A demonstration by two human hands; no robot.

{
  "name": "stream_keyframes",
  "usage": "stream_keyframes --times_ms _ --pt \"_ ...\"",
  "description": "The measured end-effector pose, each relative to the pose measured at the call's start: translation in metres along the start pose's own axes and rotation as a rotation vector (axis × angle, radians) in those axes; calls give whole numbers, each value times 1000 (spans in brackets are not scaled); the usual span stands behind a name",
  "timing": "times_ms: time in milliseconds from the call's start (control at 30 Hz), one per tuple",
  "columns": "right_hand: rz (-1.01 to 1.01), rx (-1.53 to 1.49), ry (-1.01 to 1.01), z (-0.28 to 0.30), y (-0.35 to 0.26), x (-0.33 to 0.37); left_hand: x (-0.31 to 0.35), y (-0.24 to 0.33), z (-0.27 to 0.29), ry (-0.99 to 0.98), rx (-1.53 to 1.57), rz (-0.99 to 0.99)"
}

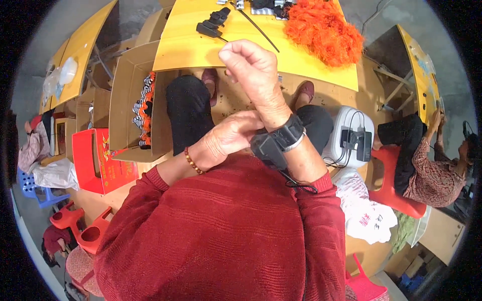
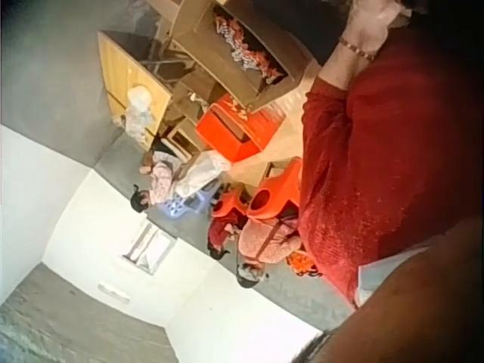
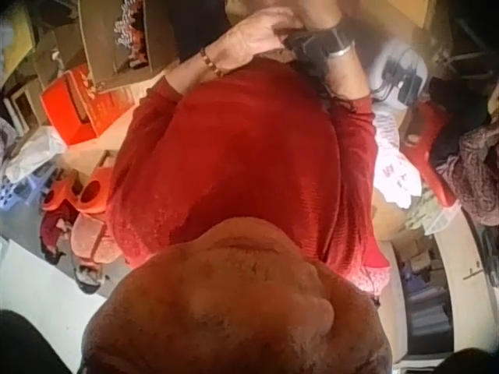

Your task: The person assembles a decorative fabric piece using a rod, attaches orange yarn, and places it into a box. The person then unfastens and removes tracking devices from their wrists.

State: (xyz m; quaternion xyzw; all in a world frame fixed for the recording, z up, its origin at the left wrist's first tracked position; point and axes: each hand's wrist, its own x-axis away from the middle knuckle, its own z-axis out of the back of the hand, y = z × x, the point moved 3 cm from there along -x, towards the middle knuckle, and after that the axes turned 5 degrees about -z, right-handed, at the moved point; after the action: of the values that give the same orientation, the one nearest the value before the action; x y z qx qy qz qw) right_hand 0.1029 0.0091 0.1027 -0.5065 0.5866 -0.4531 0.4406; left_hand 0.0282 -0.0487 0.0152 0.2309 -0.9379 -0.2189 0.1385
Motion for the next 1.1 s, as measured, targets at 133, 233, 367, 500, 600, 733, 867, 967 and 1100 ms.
stream_keyframes --times_ms 133,233,367,500,600,733,867,967,1100 --pt "123 299 -46 -7 -2 3 -5 0 7 -120 -399 -105" --pt "186 249 -49 -5 -3 1 -2 2 1 -178 -685 -258" --pt "91 58 67 9 -1 -9 -2 0 -8 0 -78 -127" --pt "303 -480 -286 5 -10 -18 -2 9 -13 130 4 -53" --pt "42 -377 33 17 -5 -14 0 12 -16 162 -96 -72" --pt "2 -421 19 18 -5 -15 -4 11 -14 131 -89 -143" --pt "1 -676 -169 11 -1 -23 -15 4 -5 25 -19 20" --pt "-53 -555 -14 21 5 -18 -17 2 0 -21 -100 45" --pt "-55 -594 27 28 14 -20 -15 2 -1 -40 -84 18"
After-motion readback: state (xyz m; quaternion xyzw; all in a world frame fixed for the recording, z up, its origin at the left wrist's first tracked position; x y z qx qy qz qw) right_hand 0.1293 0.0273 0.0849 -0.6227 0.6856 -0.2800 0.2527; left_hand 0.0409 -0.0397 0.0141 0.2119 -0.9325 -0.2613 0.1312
